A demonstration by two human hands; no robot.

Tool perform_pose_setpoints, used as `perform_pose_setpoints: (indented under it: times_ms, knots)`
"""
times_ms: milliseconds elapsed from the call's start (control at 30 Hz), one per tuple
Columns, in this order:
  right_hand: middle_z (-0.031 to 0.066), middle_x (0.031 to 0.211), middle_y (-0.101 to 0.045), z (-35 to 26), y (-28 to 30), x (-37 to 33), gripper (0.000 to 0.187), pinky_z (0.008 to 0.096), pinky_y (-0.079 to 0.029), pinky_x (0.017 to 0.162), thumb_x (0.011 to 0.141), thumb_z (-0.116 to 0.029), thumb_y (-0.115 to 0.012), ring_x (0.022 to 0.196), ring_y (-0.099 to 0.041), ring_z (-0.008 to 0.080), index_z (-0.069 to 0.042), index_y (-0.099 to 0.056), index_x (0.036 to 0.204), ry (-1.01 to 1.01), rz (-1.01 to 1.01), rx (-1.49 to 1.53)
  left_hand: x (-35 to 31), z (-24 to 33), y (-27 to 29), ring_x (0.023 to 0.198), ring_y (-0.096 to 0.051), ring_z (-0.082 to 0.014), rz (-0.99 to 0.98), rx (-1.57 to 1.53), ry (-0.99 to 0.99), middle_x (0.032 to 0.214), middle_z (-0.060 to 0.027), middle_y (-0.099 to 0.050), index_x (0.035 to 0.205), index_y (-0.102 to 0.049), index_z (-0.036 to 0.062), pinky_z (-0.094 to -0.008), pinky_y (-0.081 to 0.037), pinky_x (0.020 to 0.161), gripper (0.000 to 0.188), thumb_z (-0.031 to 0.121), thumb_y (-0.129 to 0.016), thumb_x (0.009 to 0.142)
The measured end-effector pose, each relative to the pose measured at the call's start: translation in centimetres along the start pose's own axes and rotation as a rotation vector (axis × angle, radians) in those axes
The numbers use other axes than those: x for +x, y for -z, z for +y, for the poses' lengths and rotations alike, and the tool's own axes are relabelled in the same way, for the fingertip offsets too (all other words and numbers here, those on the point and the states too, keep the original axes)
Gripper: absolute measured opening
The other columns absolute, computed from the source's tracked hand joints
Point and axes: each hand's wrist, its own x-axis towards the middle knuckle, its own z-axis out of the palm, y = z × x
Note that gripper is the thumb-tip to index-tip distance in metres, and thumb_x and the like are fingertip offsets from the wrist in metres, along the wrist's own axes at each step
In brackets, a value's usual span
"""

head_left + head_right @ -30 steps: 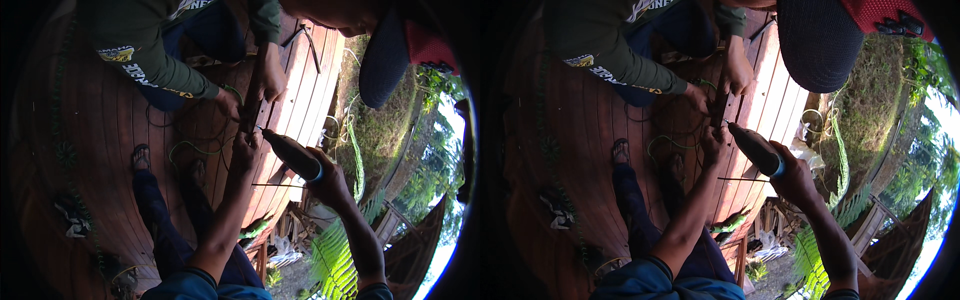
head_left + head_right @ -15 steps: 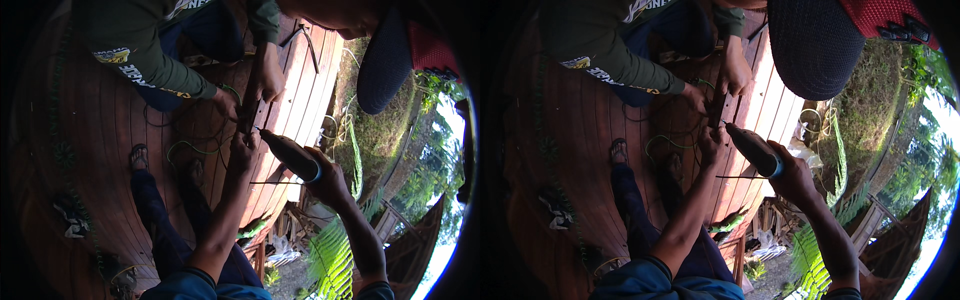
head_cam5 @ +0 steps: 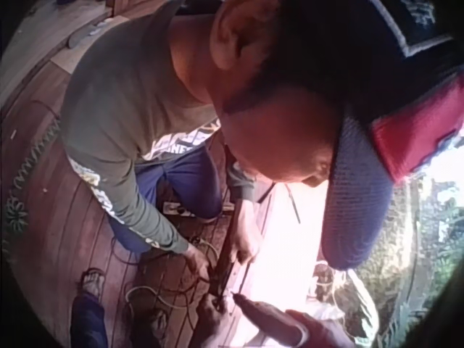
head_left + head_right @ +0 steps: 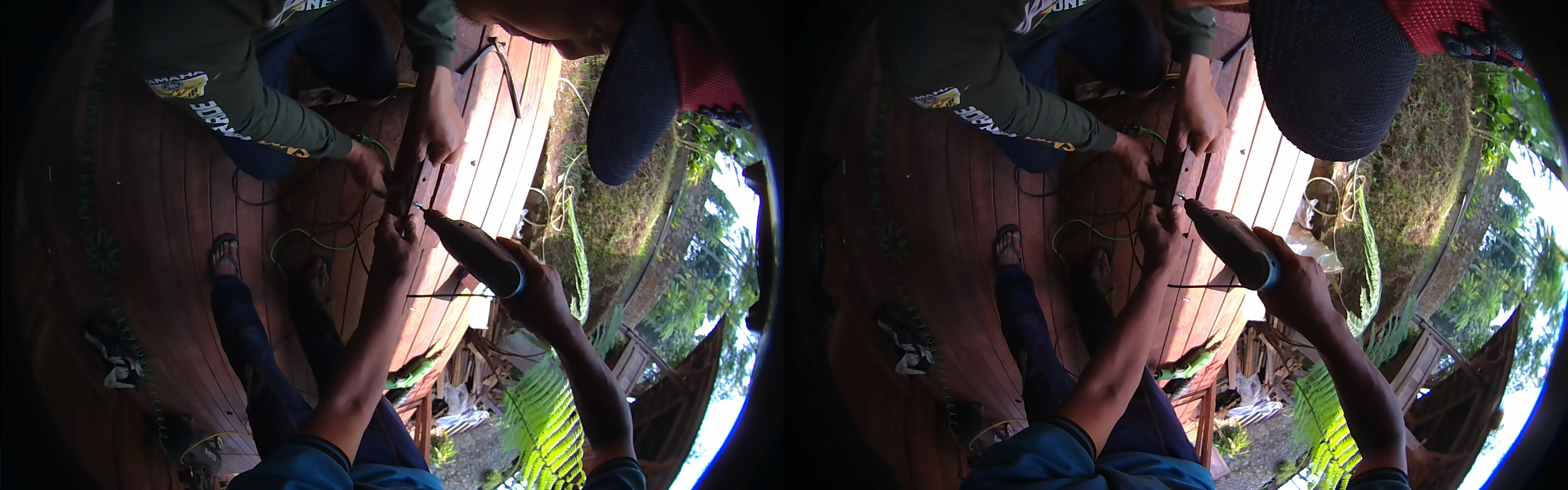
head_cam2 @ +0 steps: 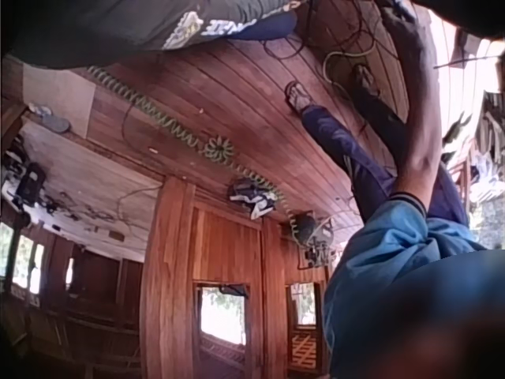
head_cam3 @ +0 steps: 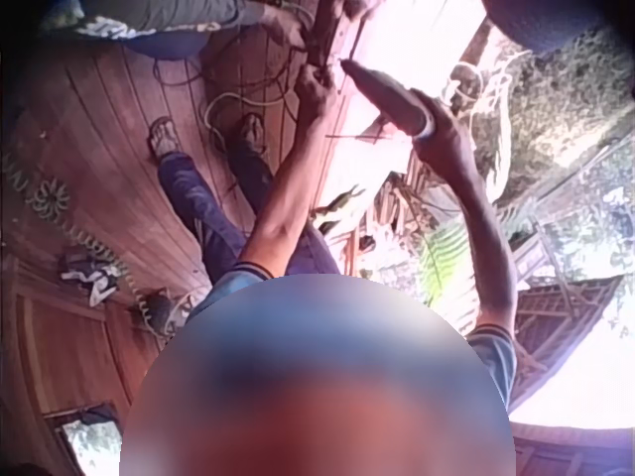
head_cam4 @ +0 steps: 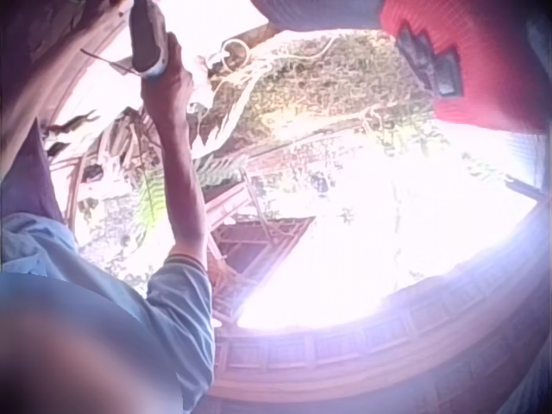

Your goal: The person uses a cordless drill to fasten wooden planks to a deck frame while a coworker holds the pieces in place. Later, the person uses an angle grinder to cut a wooden strip on the deck surface.

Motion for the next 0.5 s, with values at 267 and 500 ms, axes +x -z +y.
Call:
perform_pose_setpoints:
  times_ms: [267,500]
  knots:
    - [0.0223,0.107,-0.075,0.04,0.01,0.03,0.06,0.0479,-0.06,0.085,0.085,-0.018,-0.077,0.102,-0.073,0.0405,-0.015,-0.056,0.141,0.032,0.011,0.009,0.0,0.34,0.17,0.064,-0.055,-0.0225,0.011,0.014,-0.037,0.071,-0.0094,-0.056,0.081,-0.054,0.0033,-0.0401,-0.045,0.061,0.028,0.017,-0.075,0.093]
    - [0.022,0.106,-0.075,0.03,0.2,0.17,0.064,0.0485,-0.06,0.085,0.082,-0.015,-0.078,0.101,-0.072,0.0408,-0.015,-0.056,0.141,0.016,-0.004,0.004,-0.09,0.79,0.3,0.063,-0.054,-0.022,-0.01,-0.01,-0.014,0.07,-0.009,-0.054,0.081,-0.052,0.0033,-0.0402,-0.044,0.06,0.029,0.016,-0.074,0.093]
